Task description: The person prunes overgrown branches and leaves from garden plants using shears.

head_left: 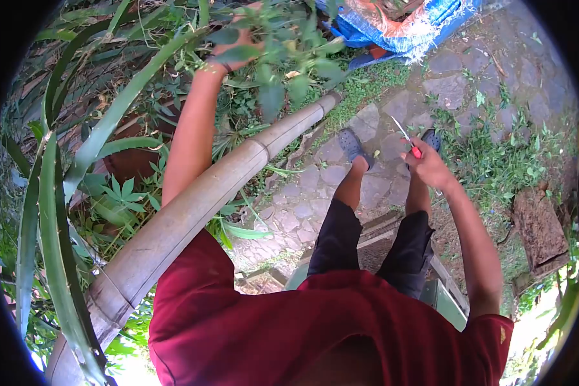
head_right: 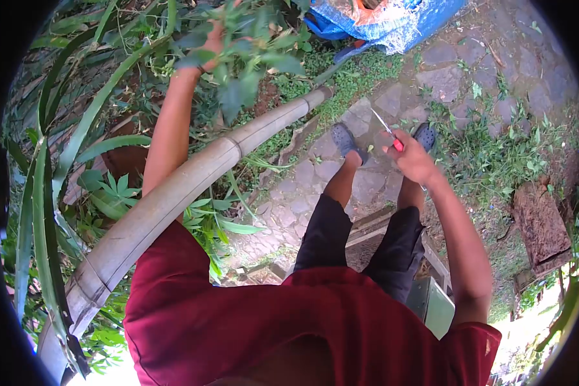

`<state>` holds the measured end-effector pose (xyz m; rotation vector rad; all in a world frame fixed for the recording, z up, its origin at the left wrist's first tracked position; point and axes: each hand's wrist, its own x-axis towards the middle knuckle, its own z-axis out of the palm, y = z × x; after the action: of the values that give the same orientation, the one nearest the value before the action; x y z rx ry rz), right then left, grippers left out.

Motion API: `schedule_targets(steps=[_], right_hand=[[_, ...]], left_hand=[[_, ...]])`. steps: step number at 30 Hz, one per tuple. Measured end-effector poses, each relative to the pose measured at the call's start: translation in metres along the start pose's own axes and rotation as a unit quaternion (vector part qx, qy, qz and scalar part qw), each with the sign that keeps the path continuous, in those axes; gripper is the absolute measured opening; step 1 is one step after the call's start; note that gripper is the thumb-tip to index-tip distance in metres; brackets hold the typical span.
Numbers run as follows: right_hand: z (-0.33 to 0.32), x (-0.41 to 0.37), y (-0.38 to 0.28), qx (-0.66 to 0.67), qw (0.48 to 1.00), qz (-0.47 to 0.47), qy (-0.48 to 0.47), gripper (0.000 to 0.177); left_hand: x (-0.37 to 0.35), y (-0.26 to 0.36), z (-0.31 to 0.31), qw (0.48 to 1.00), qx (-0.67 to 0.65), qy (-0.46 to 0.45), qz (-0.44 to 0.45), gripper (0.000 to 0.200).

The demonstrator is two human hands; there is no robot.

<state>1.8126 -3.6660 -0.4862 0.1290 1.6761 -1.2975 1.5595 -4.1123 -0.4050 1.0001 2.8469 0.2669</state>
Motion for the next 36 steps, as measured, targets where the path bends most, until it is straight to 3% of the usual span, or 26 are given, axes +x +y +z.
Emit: schedule_targets(steps=[2, 3, 6, 8, 10, 12, 14, 16, 17, 18, 21, 24, 25, 26, 27, 30, 31, 34, 36], right_hand=[[0.003, 0.002, 0.016, -0.004, 1.000, -0.007, 0.000, 0.045], [0.003, 0.001, 0.020, -0.005, 1.000, -0.010, 0.006, 0.044], [0.007, -0.006, 0.009, -0.016, 0.999, -0.016, 0.034, 0.036], [0.011, -0.005, 0.010, -0.027, 0.999, -0.020, 0.041, 0.036], [0.015, -0.005, 0.005, -0.035, 0.998, -0.022, 0.046, 0.037], [0.019, -0.005, -0.006, -0.023, 0.999, 0.026, 0.022, 0.038], [0.023, -0.003, -0.013, -0.033, 0.999, 0.013, 0.021, 0.039], [0.023, 0.003, -0.017, -0.043, 0.999, -0.002, 0.022, 0.039], [0.025, 0.007, -0.015, -0.026, 0.999, -0.014, 0.018, 0.039], [0.024, 0.012, -0.015, -0.009, 0.999, -0.027, 0.016, 0.040], [0.022, 0.033, -0.026, -0.005, 0.998, -0.055, 0.012, 0.040], [0.017, 0.056, -0.057, 0.010, 0.997, -0.069, -0.015, 0.042], [0.015, 0.065, -0.071, 0.012, 0.997, -0.071, -0.014, 0.042], [0.015, 0.073, -0.086, 0.041, 0.996, -0.076, -0.034, 0.044], [0.017, 0.084, -0.098, 0.069, 0.993, -0.080, -0.054, 0.046], [0.031, 0.122, -0.130, 0.119, 0.984, -0.107, -0.081, 0.047], [0.036, 0.131, -0.145, 0.121, 0.983, -0.108, -0.082, 0.047], [0.051, 0.157, -0.184, 0.089, 0.977, -0.142, -0.135, 0.045], [0.062, 0.178, -0.201, -0.202, 0.945, -0.253, -0.050, 0.039]], left_hand=[[0.002, 0.008, 0.000, 0.993, 0.049, -0.107, -0.023, 0.085], [0.016, 0.033, -0.006, 0.991, 0.057, -0.117, -0.020, 0.073], [0.020, 0.027, 0.023, 0.987, 0.000, -0.161, -0.028, 0.081], [0.006, 0.018, 0.037, 0.972, -0.139, -0.119, -0.148, 0.094], [-0.005, 0.024, 0.041, 0.961, -0.100, -0.181, -0.184, 0.102], [-0.021, 0.028, 0.052, 0.974, -0.021, -0.197, -0.111, 0.103], [-0.031, 0.024, 0.057, 0.975, -0.036, -0.206, -0.076, 0.094], [-0.034, 0.038, 0.042, 0.935, -0.096, -0.320, -0.117, 0.062], [-0.039, 0.036, 0.037, 0.902, -0.120, -0.359, -0.207, 0.058], [-0.043, 0.036, 0.030, 0.903, -0.118, -0.358, -0.205, 0.058], [-0.075, 0.042, 0.002, 0.935, -0.066, -0.299, -0.181, 0.059], [-0.139, 0.008, 0.014, 0.926, -0.274, -0.184, -0.183, 0.050], [-0.174, -0.015, 0.035, 0.797, -0.529, -0.047, -0.290, 0.051], [-0.192, -0.028, 0.049, 0.577, -0.725, 0.094, -0.364, 0.053], [-0.199, -0.035, 0.057, 0.579, -0.724, 0.092, -0.364, 0.053], [-0.205, -0.034, 0.057, 0.583, -0.738, 0.225, -0.257, 0.029], [-0.187, -0.012, 0.057, 0.473, -0.653, 0.393, -0.443, 0.024], [-0.180, 0.006, 0.038, 0.507, -0.697, 0.312, -0.400, 0.022], [-0.181, -0.013, 0.036, 0.496, -0.723, 0.323, -0.357, 0.020]])
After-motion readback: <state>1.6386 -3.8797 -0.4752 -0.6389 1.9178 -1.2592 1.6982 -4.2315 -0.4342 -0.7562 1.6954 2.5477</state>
